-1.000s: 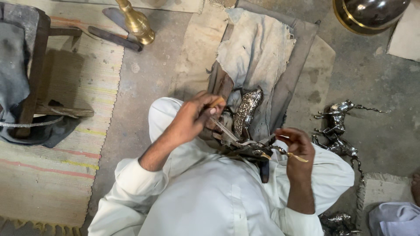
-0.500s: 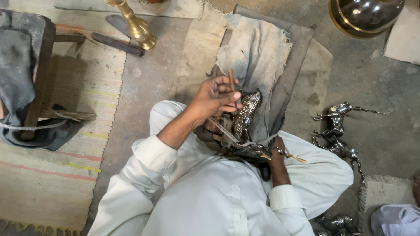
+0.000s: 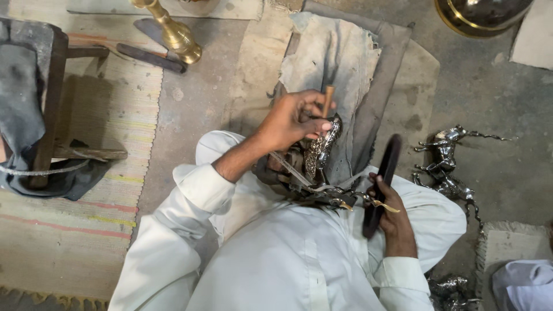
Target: The person sits on the floor with a silver metal horse figurine clamped to a cloth-covered board on their lap. They hold a chisel against the figurine's surface and strike it with a wooden mallet to chase and detail the decoration, repositioning the piece and the chisel repeatedly, and at times work on the piece with a small file by hand.
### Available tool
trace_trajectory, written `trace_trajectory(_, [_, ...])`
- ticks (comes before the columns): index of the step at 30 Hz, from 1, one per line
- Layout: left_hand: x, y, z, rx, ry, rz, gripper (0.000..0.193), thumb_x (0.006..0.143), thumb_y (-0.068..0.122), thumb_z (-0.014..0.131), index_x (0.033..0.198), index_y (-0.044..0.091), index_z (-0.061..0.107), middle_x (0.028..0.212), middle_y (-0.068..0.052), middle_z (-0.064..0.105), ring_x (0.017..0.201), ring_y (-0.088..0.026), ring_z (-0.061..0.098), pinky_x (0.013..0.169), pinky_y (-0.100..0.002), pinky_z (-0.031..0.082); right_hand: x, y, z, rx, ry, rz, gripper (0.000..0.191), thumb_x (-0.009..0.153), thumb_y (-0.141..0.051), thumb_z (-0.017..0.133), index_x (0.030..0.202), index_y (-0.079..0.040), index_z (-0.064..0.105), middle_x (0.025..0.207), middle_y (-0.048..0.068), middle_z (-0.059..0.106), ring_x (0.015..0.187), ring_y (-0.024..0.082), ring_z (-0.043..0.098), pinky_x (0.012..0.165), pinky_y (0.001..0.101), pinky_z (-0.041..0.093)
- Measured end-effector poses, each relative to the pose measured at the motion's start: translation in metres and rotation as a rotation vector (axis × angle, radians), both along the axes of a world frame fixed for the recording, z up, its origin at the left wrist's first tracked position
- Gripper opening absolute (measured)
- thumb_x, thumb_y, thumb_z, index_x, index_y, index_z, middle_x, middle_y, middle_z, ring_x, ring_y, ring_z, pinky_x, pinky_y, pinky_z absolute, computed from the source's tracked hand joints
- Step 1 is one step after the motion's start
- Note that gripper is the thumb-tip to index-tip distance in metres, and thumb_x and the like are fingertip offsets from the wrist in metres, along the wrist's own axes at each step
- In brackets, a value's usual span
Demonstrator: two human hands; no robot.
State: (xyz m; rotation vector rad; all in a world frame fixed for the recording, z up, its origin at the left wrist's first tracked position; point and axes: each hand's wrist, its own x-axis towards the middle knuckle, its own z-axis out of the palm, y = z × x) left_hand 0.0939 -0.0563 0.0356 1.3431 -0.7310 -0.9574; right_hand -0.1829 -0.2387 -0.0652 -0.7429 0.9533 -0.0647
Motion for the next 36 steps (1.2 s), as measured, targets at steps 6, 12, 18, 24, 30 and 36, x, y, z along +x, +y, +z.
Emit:
trace_trajectory(6, [0.005, -0.024, 0.029, -0.119, -0.708, -0.243, 0.036, 0.088, 0.014, 0.082, 0.119, 0.006, 0.066, 0.096, -0.01, 0.079, 0.091, -0.023, 0.08, 0.073, -0.041, 0.058, -0.027, -0.014, 0.002, -0.108, -0.028, 0.026, 0.042, 0.091, -0.02, 0.061, 0.128, -0.001, 0.06, 0.08, 0.003, 0.063, 0.07, 0.018, 0.061, 0.067, 0.0337, 0.054])
trace_trajectory(12, [0.003, -0.033, 0.03, -0.175, -0.942, -0.346, 0.041, 0.087, 0.019, 0.08, 0.122, 0.008, 0.064, 0.09, -0.009, 0.078, 0.089, -0.028, 0.078, 0.074, -0.046, 0.058, -0.033, -0.026, 0.033, -0.541, -0.023, 0.239, 0.044, 0.089, -0.01, 0.072, 0.131, -0.002, 0.062, 0.088, 0.006, 0.069, 0.083, 0.014, 0.067, 0.077, 0.0287, 0.054])
trace_trajectory(18, [0.001, -0.037, 0.024, -0.086, -1.029, -0.371, 0.042, 0.086, 0.021, 0.08, 0.123, 0.01, 0.063, 0.081, -0.008, 0.076, 0.078, -0.03, 0.076, 0.069, -0.048, 0.057, -0.021, -0.033, 0.061, -0.984, -0.009, 0.32, 0.041, 0.092, -0.01, 0.075, 0.13, 0.0, 0.062, 0.1, 0.002, 0.07, 0.089, 0.008, 0.065, 0.077, 0.0235, 0.053])
trace_trajectory(24, [0.001, -0.04, 0.024, -0.101, -1.009, -0.373, 0.041, 0.086, 0.022, 0.079, 0.121, 0.01, 0.062, 0.078, -0.007, 0.075, 0.075, -0.029, 0.076, 0.068, -0.046, 0.057, -0.007, -0.023, 0.094, -1.345, -0.152, 0.136, 0.035, 0.106, -0.013, 0.078, 0.133, -0.001, 0.06, 0.105, 0.005, 0.069, 0.091, 0.01, 0.065, 0.085, 0.0271, 0.053])
trace_trajectory(30, [0.002, -0.04, 0.026, -0.096, -1.038, -0.393, 0.039, 0.088, 0.021, 0.079, 0.121, 0.01, 0.063, 0.076, -0.008, 0.074, 0.077, -0.031, 0.076, 0.068, -0.048, 0.056, -0.006, -0.035, 0.118, -1.901, 0.091, 0.346, 0.028, 0.097, -0.01, 0.08, 0.12, -0.003, 0.064, 0.102, 0.015, 0.068, 0.092, 0.033, 0.069, 0.082, 0.0408, 0.052])
trace_trajectory(36, [0.001, -0.042, 0.026, -0.038, -1.046, -0.394, 0.04, 0.087, 0.023, 0.079, 0.121, 0.011, 0.063, 0.076, -0.007, 0.075, 0.075, -0.031, 0.075, 0.068, -0.049, 0.055, -0.003, -0.039, 0.112, -1.768, 0.084, 0.346, 0.023, 0.099, -0.012, 0.081, 0.115, -0.004, 0.066, 0.097, 0.016, 0.068, 0.085, 0.032, 0.069, 0.075, 0.0411, 0.052])
